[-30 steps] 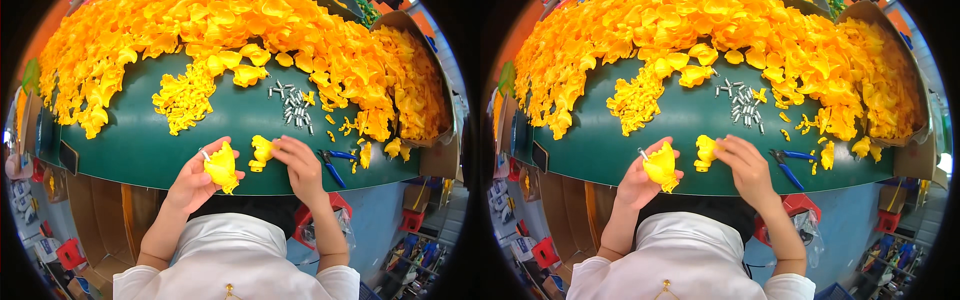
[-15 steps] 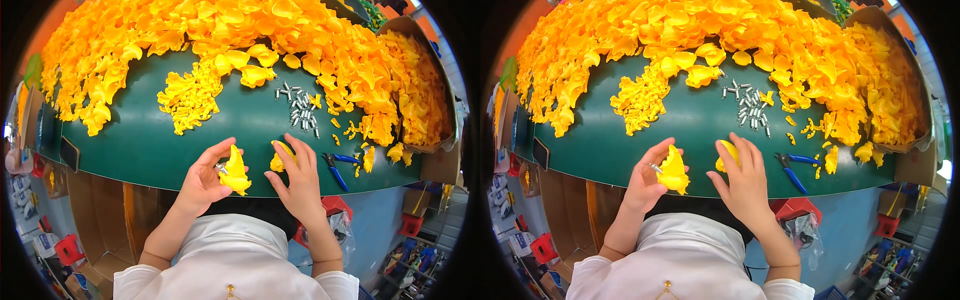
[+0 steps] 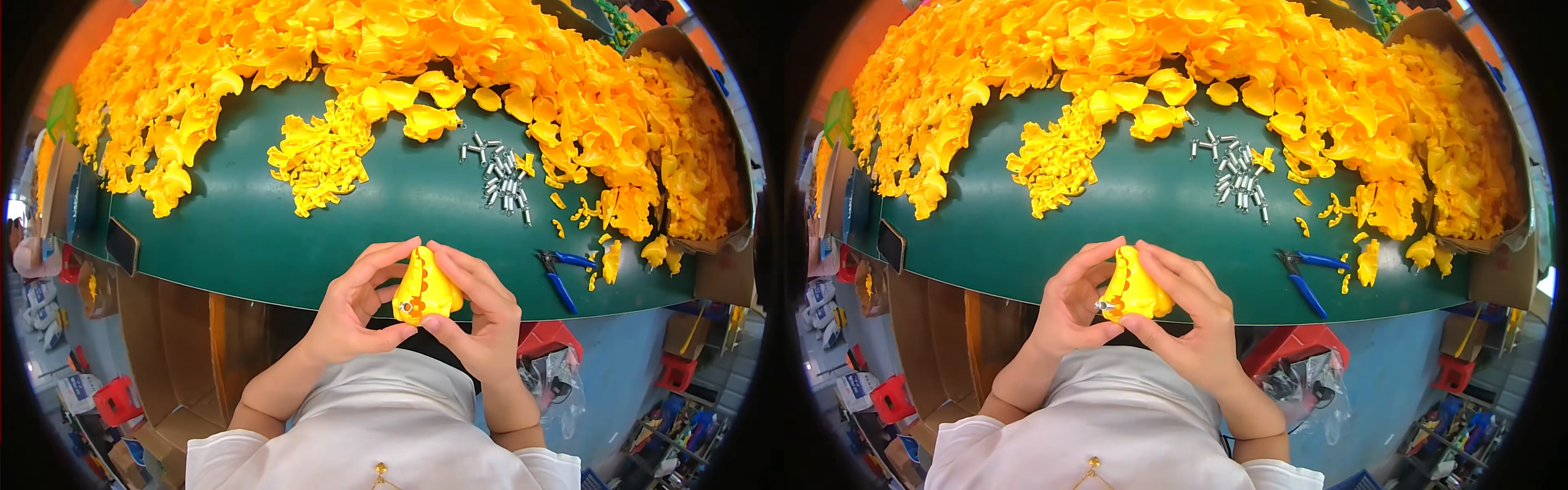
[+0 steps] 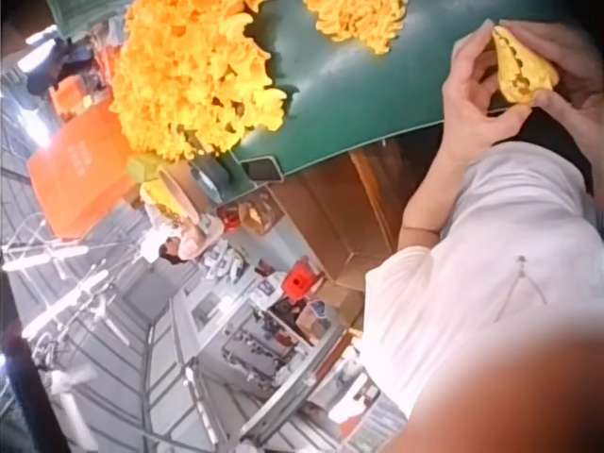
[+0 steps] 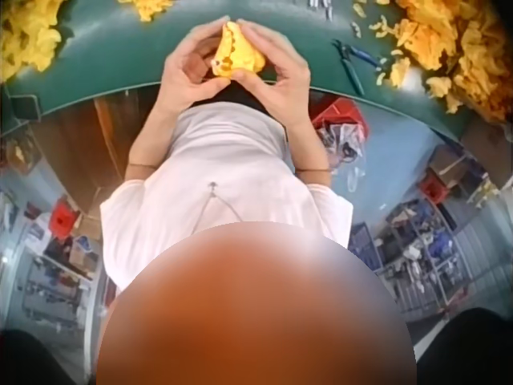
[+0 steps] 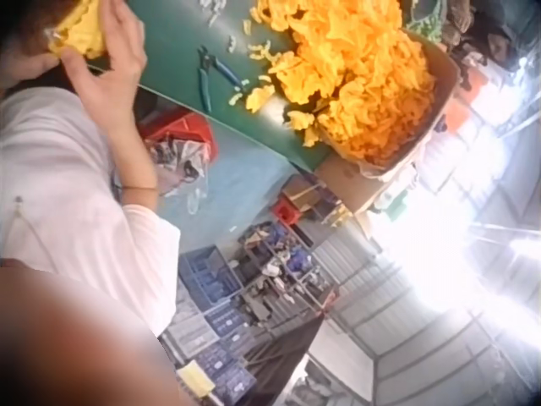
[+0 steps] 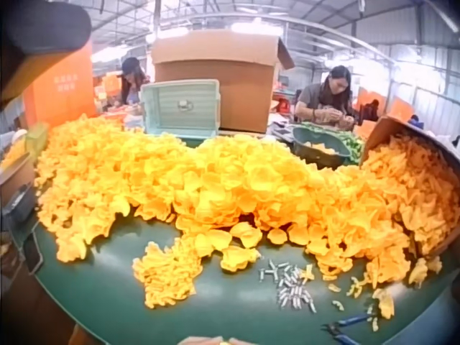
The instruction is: Assembling small yellow toy ducks by joining plastic components and pins on a factory workbench.
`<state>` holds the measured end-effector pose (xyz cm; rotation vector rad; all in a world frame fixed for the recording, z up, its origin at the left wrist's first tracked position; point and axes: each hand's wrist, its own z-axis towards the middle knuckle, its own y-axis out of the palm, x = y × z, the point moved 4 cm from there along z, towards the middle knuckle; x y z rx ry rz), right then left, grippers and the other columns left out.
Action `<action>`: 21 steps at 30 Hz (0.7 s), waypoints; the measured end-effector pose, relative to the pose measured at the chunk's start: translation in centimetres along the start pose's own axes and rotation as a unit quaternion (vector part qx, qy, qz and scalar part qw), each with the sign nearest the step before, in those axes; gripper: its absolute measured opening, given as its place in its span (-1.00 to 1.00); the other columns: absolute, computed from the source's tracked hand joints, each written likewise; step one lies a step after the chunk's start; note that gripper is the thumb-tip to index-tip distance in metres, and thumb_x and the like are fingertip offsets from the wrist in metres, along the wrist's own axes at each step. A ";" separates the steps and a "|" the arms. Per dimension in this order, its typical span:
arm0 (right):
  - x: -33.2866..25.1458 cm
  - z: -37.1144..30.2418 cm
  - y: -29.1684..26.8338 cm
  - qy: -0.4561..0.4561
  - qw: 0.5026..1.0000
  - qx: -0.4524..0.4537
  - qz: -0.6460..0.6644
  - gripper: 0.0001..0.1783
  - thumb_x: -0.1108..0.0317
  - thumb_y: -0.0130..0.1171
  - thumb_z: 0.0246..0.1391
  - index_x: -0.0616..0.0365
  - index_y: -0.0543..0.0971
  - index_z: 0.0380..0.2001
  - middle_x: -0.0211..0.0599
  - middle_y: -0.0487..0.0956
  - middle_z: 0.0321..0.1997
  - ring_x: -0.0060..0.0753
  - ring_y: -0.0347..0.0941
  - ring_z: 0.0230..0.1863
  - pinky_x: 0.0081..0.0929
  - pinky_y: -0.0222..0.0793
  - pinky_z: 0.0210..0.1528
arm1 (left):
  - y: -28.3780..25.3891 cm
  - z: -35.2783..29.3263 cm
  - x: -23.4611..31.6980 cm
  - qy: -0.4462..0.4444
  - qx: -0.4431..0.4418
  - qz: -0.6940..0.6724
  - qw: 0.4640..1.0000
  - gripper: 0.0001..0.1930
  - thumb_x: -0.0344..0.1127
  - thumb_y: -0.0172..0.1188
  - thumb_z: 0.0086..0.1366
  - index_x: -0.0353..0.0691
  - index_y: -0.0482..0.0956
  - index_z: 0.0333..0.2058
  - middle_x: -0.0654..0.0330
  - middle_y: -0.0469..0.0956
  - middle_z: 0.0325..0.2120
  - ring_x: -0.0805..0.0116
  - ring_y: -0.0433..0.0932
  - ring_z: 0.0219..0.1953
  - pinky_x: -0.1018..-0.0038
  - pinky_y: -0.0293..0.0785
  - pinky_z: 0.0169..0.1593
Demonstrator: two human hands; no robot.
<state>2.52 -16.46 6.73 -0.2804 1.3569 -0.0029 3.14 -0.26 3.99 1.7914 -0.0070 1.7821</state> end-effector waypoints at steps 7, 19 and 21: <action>0.3 -0.2 0.2 -0.010 1.000 -0.005 0.010 -0.36 0.41 0.39 -0.13 0.25 0.49 0.10 -0.05 0.46 0.18 -0.19 0.44 0.07 -0.36 0.35 0.10 | -0.1 0.0 -0.2 0.002 -0.003 0.020 1.000 -0.18 -0.63 0.32 -0.03 -0.27 0.23 0.26 0.14 0.17 0.18 0.24 0.30 0.21 0.32 0.35 0.22; -0.1 -0.7 0.7 0.011 0.999 -0.044 -0.005 -0.23 0.37 0.42 -0.17 0.26 0.42 0.18 -0.14 0.33 0.08 -0.24 0.31 0.11 -0.33 0.23 0.18 | -0.1 -0.1 -0.8 -0.032 0.046 -0.048 0.997 -0.31 -0.57 0.35 0.08 -0.28 0.33 0.21 0.10 0.15 0.24 0.19 0.26 0.24 0.29 0.46 0.18; -0.8 0.1 0.6 0.009 0.994 -0.097 -0.051 -0.06 0.36 0.43 -0.19 0.22 0.25 0.30 -0.12 0.27 0.12 -0.19 0.24 0.16 -0.33 0.20 0.19 | 0.1 0.3 -0.7 -0.049 0.080 -0.109 0.990 -0.34 -0.56 0.37 0.06 -0.29 0.37 0.18 0.13 0.17 0.21 0.22 0.29 0.21 0.32 0.46 0.16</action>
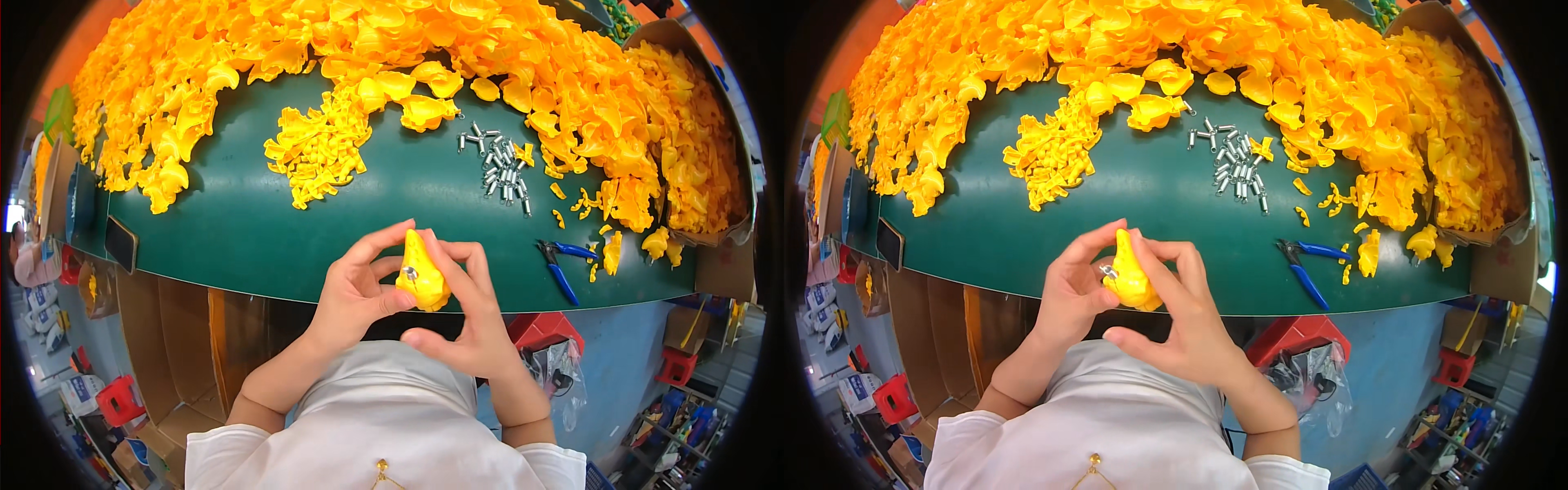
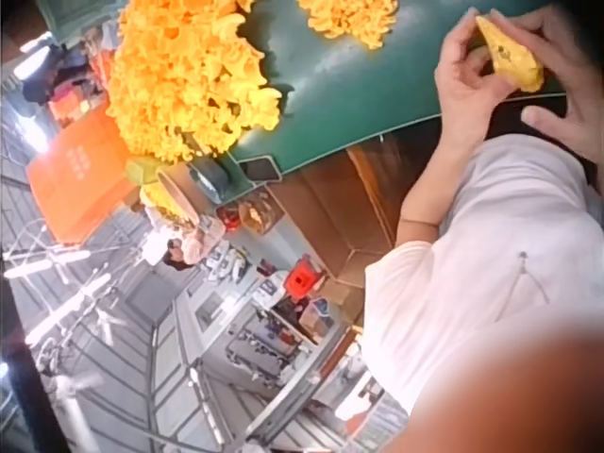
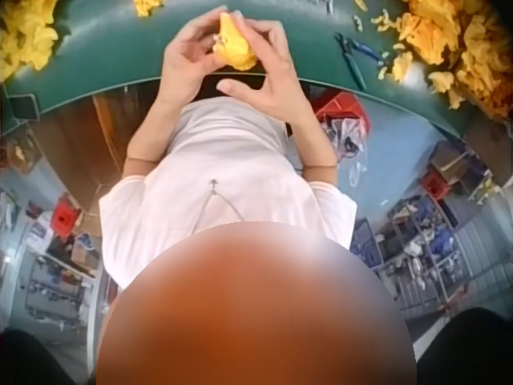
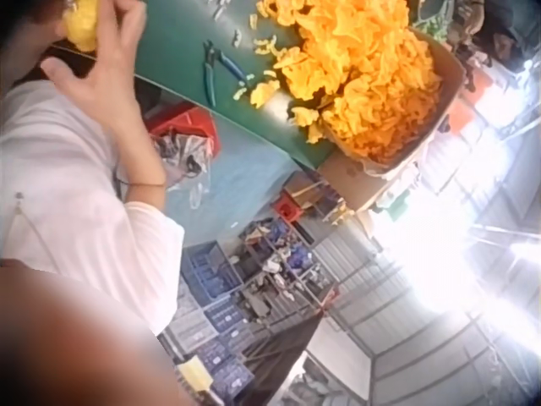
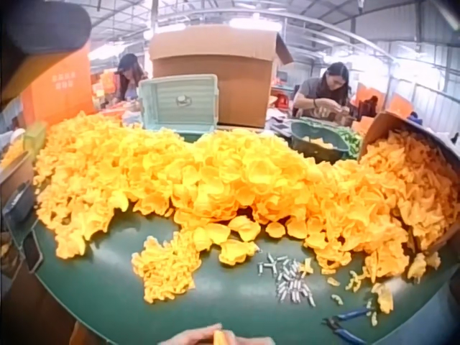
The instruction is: Assembling small yellow toy ducks by joining plastic components and pins on a factory workbench.
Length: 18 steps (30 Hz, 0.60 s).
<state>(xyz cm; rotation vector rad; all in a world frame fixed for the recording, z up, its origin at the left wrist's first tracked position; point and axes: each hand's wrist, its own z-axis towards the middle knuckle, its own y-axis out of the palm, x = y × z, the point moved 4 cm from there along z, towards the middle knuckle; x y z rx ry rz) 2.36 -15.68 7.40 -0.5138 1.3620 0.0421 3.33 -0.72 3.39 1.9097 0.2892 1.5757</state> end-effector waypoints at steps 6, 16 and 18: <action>1.2 -0.1 0.4 0.024 0.995 0.086 0.033 0.00 0.46 0.49 -0.25 0.16 0.21 0.30 -0.12 0.28 0.13 -0.25 0.34 0.09 -0.38 0.37 0.09 | -0.2 -0.3 -1.4 -0.022 -0.016 -0.097 0.995 -0.45 -0.30 0.26 0.25 -0.22 0.32 0.19 0.23 0.25 0.05 0.36 0.39 0.09 0.43 0.45 0.12; 3.0 -1.1 1.4 -0.051 0.977 0.181 0.098 -0.43 0.60 0.47 -0.26 0.27 0.55 -0.06 -0.16 0.52 -0.05 -0.29 0.51 -0.04 -0.42 0.48 0.03 | -2.0 -0.3 -2.1 0.038 0.018 -0.086 0.995 -0.51 -0.16 0.33 0.19 -0.15 0.41 0.05 0.14 0.36 0.12 0.25 0.40 0.15 0.28 0.43 0.16; 3.3 -1.0 1.9 -0.031 0.953 0.217 0.208 -0.45 0.60 0.45 -0.23 0.27 0.55 -0.06 -0.16 0.52 -0.06 -0.30 0.50 -0.04 -0.41 0.47 0.04 | -0.7 0.3 -0.9 0.018 0.034 -0.129 0.991 -0.50 -0.12 0.34 0.18 -0.15 0.42 0.03 0.13 0.36 0.12 0.25 0.39 0.15 0.27 0.39 0.18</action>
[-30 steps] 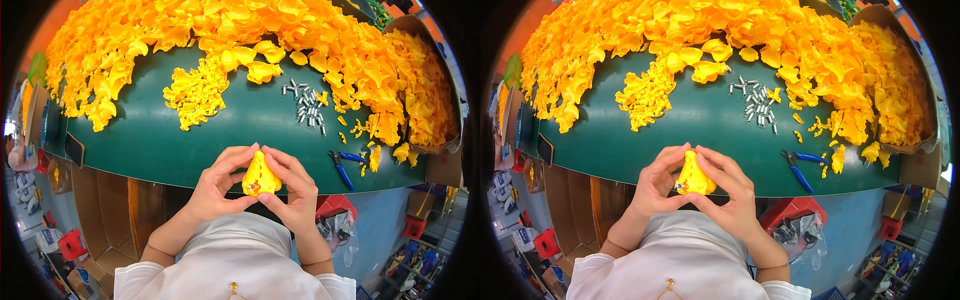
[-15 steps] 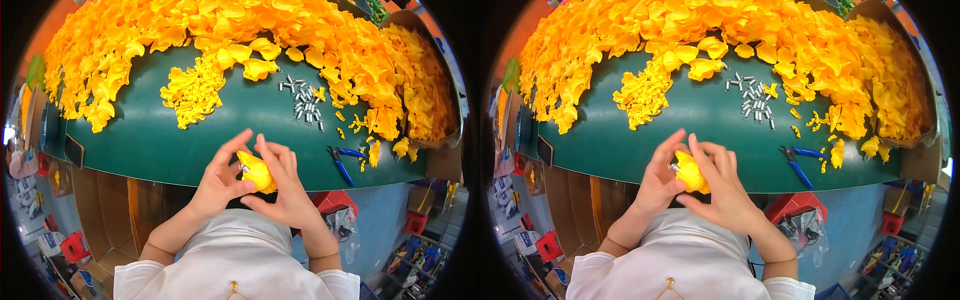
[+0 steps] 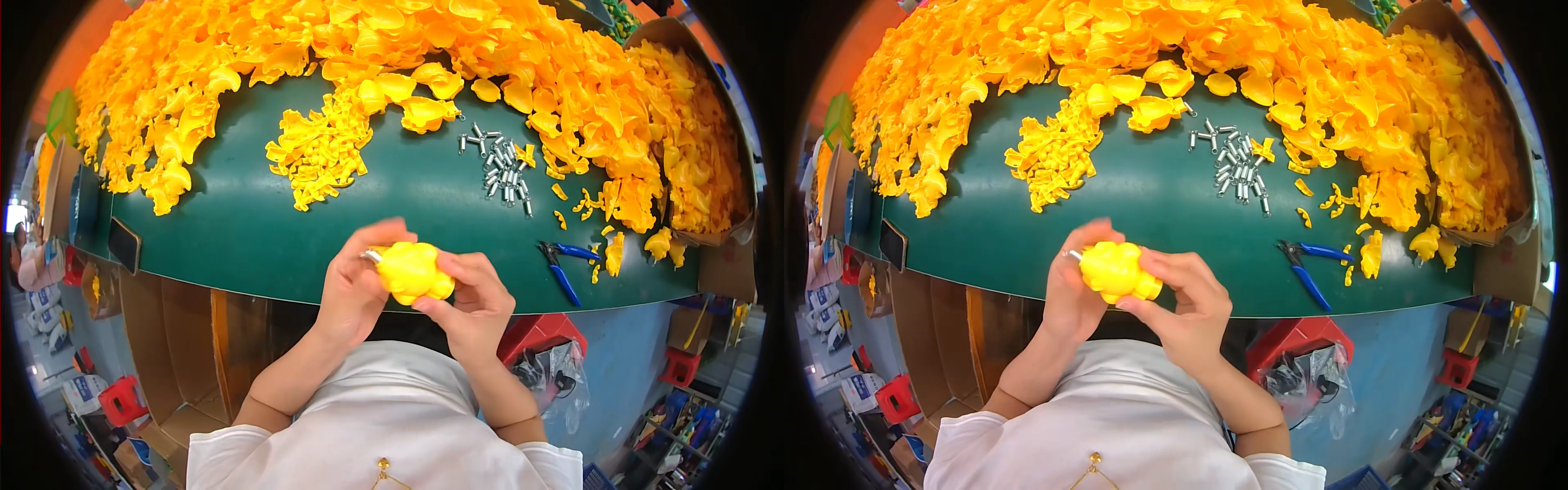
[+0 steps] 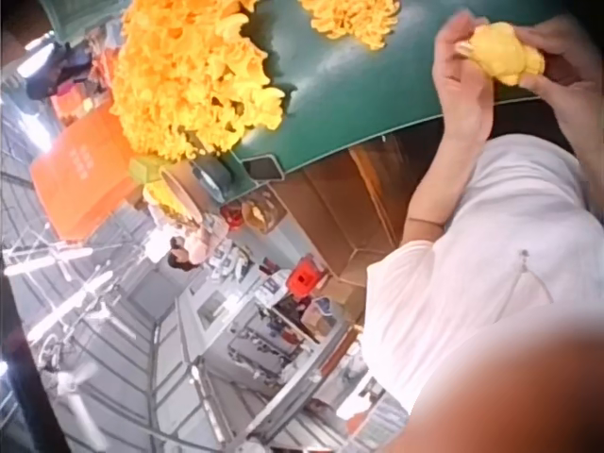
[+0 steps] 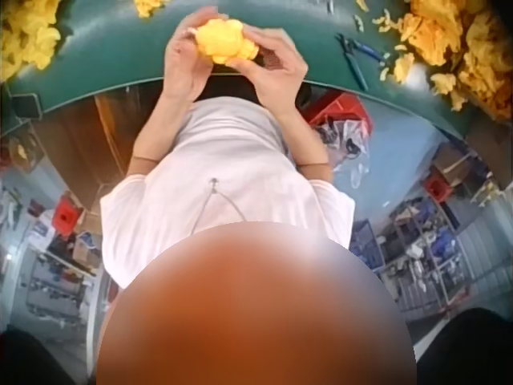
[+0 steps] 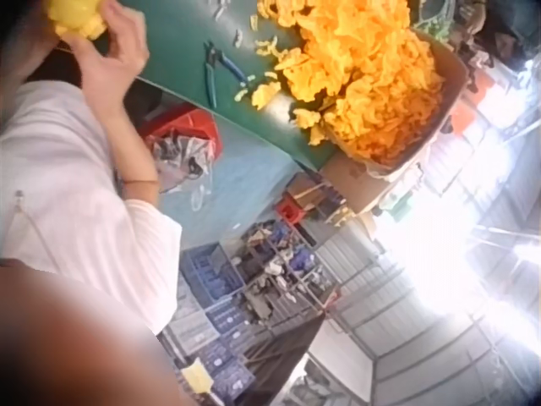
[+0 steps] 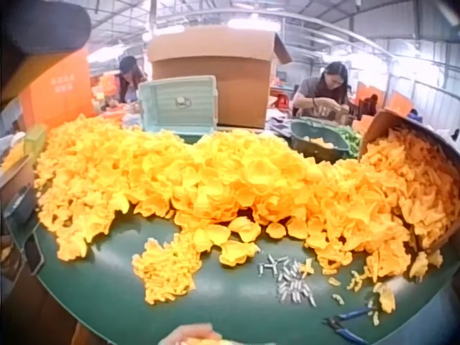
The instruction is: Assembling small yellow toy ducks by joining plastic components and pins on a factory workbench.
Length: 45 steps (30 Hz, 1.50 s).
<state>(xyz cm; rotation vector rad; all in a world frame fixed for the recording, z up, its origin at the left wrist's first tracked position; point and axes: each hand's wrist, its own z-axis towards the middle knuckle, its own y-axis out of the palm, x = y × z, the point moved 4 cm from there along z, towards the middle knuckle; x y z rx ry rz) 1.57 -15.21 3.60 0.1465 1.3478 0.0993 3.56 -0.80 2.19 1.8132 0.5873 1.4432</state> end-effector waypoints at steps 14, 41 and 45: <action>-0.3 2.5 1.8 0.047 0.989 -0.128 0.048 -0.70 0.65 0.27 -0.01 0.28 0.53 -0.16 -0.02 0.46 0.06 -0.17 0.41 0.16 -0.37 0.46 0.10 | -0.1 -1.1 3.3 0.182 -0.011 0.340 0.923 -0.79 -0.50 0.29 0.18 -0.31 0.57 -0.19 0.11 0.54 -0.17 0.22 0.48 0.01 0.35 0.41 0.10; -0.2 -0.1 7.5 -0.219 0.908 -0.218 -0.282 -0.59 0.38 0.47 -0.24 0.20 0.61 -0.24 -0.32 0.59 -0.40 -0.26 0.56 -0.32 -0.45 0.50 -0.33 | -6.5 -5.1 8.7 0.247 0.159 -0.103 0.950 -0.37 0.22 -0.39 0.44 -0.10 0.28 -0.66 0.15 0.33 -0.77 0.15 0.32 -0.79 0.30 0.40 -0.57; -1.1 2.9 5.5 -0.154 0.896 -0.244 -0.338 -0.59 0.35 0.42 -0.17 0.17 0.61 -0.17 -0.26 0.61 -0.33 -0.21 0.53 -0.29 -0.39 0.48 -0.25 | -11.4 -12.7 18.3 0.288 0.434 0.566 0.639 -0.33 0.29 -0.41 0.42 -0.19 0.34 -0.52 0.20 0.43 -0.58 0.41 0.40 -0.49 0.52 0.32 -0.34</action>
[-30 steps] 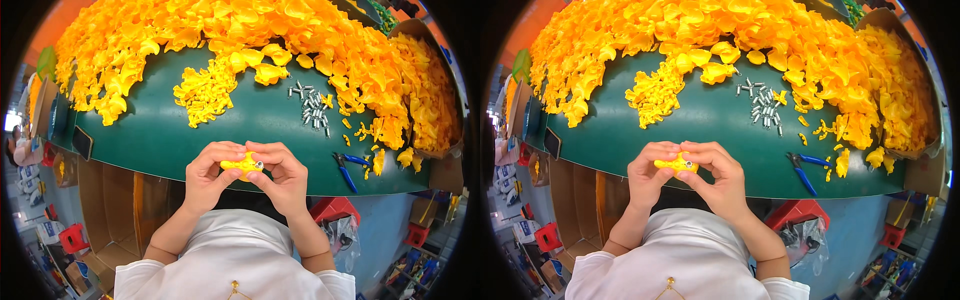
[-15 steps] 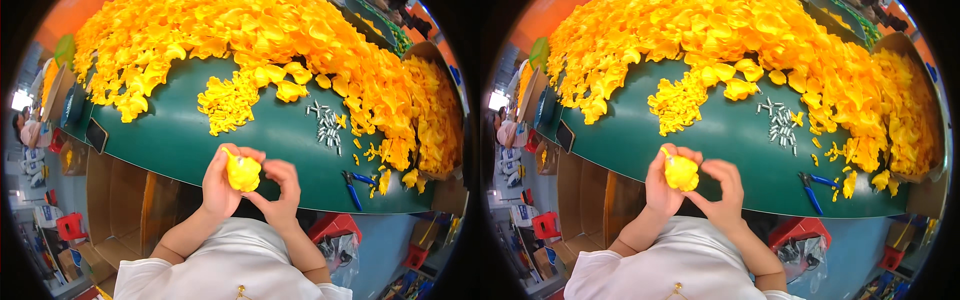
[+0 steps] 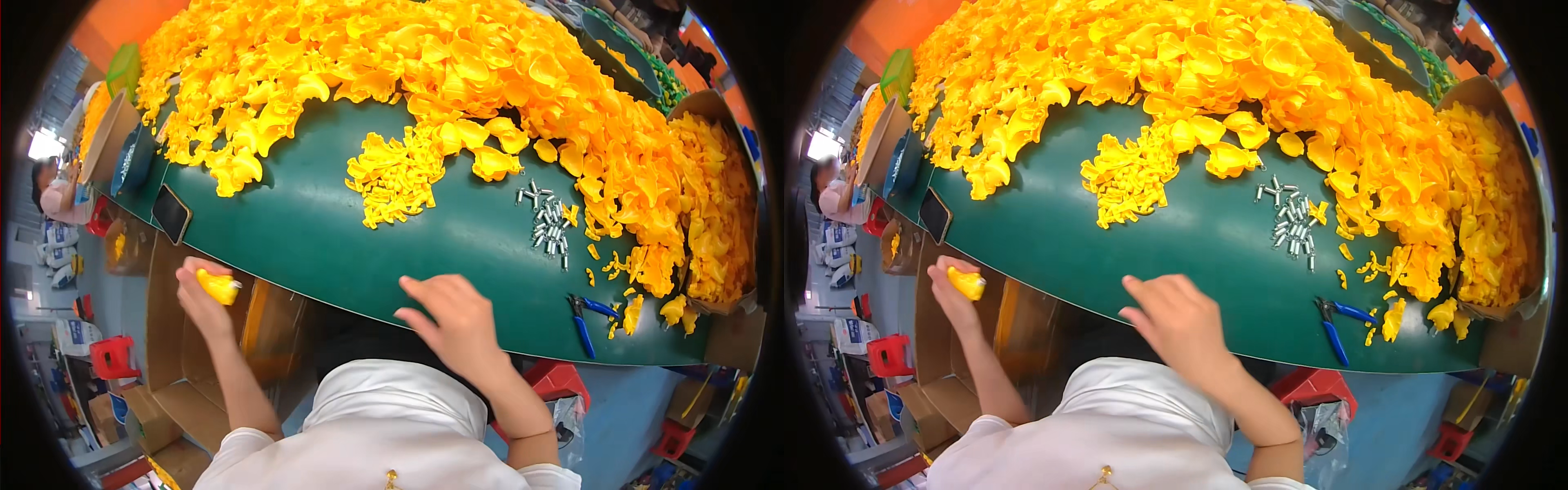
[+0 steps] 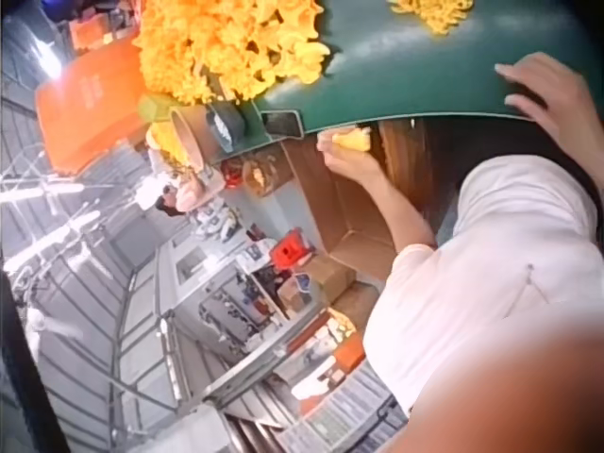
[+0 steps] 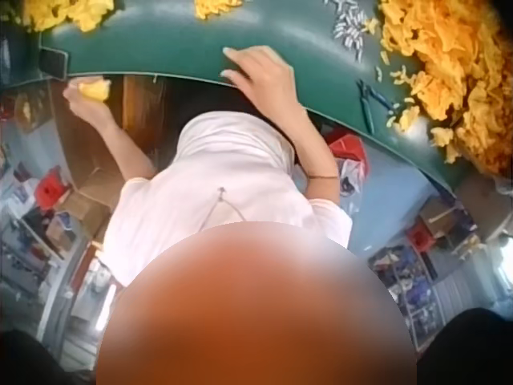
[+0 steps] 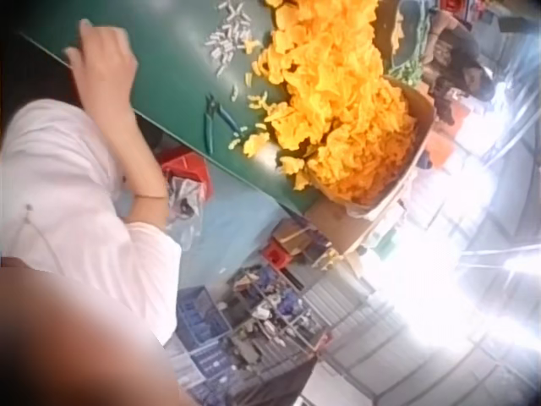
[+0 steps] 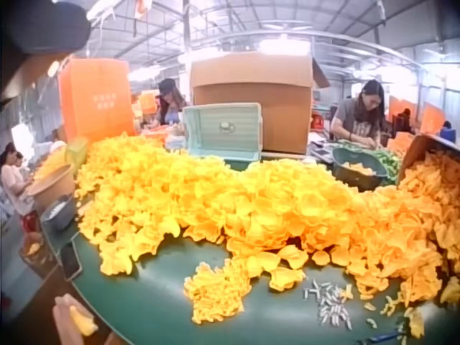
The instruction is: Assembling small yellow toy ducks by joining plastic components and pins on a factory workbench.
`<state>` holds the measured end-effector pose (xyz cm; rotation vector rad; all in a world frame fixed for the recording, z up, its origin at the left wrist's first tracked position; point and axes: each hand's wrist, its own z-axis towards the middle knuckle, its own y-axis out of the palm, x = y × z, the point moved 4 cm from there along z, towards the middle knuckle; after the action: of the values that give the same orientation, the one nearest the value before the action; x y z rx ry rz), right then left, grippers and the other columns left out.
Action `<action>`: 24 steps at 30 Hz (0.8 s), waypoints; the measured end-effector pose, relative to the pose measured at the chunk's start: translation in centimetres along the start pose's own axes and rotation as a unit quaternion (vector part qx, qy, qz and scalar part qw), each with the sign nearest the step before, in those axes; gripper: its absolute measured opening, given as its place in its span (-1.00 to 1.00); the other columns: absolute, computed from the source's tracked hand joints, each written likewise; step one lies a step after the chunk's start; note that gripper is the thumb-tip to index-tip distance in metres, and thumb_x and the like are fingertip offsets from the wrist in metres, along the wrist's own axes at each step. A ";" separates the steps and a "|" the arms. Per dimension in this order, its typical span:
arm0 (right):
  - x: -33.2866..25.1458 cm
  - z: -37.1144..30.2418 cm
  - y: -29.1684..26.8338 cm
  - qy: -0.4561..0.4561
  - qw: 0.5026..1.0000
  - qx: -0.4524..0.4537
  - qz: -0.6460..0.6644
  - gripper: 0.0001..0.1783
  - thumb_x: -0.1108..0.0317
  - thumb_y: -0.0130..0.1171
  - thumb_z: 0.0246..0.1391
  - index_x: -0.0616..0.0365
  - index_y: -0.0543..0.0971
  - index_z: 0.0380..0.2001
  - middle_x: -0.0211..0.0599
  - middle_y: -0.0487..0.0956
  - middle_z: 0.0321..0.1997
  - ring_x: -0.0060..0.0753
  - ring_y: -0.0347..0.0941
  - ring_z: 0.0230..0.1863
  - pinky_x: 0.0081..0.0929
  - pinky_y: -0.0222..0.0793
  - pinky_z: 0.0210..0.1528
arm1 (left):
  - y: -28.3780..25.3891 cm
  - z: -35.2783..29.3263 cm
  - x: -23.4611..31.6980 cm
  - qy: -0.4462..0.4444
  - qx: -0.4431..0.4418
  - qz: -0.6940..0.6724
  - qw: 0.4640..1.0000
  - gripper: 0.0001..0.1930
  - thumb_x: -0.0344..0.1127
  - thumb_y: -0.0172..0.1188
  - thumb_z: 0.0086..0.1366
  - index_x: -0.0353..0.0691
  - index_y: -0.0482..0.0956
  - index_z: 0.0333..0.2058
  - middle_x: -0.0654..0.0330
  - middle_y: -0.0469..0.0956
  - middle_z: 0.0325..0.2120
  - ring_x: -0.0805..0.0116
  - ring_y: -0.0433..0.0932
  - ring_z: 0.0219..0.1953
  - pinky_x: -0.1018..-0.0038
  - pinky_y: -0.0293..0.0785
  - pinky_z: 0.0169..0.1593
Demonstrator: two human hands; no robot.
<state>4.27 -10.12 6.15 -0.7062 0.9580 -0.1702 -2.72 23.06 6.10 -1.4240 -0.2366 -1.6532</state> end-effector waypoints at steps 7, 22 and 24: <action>4.9 1.9 -5.3 0.105 0.989 0.004 -0.105 -0.82 0.42 0.29 -0.03 0.20 0.64 -0.29 -0.22 0.60 -0.37 -0.15 0.49 -0.29 -0.33 0.39 -0.23 | 0.2 3.1 1.9 0.190 -0.002 0.411 0.892 -0.78 -0.26 0.11 0.34 -0.32 0.59 -0.28 0.09 0.59 -0.31 0.20 0.52 -0.26 0.37 0.39 -0.12; 11.3 5.3 -7.3 0.126 0.914 0.134 -0.362 -0.78 0.20 0.35 -0.07 0.06 0.55 -0.56 -0.41 0.46 -0.49 -0.29 0.39 -0.31 -0.34 0.36 -0.35 | 20.0 4.3 7.5 0.150 -0.245 0.167 0.943 -0.73 -0.24 0.15 0.24 -0.32 0.40 -0.51 0.08 0.45 -0.63 0.09 0.49 -0.43 0.31 0.38 -0.31; 10.5 5.1 -7.9 0.116 0.925 0.152 -0.327 -0.82 0.27 0.34 -0.05 0.09 0.57 -0.53 -0.40 0.51 -0.47 -0.38 0.45 -0.36 -0.42 0.38 -0.41 | 20.0 4.4 8.3 0.130 -0.241 0.168 0.947 -0.77 -0.29 0.16 0.21 -0.31 0.40 -0.51 0.09 0.46 -0.59 0.09 0.49 -0.42 0.32 0.39 -0.32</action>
<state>15.75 -18.28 5.68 -0.7038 0.8602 -0.9907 15.39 10.47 6.68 -1.4703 0.5701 -1.6467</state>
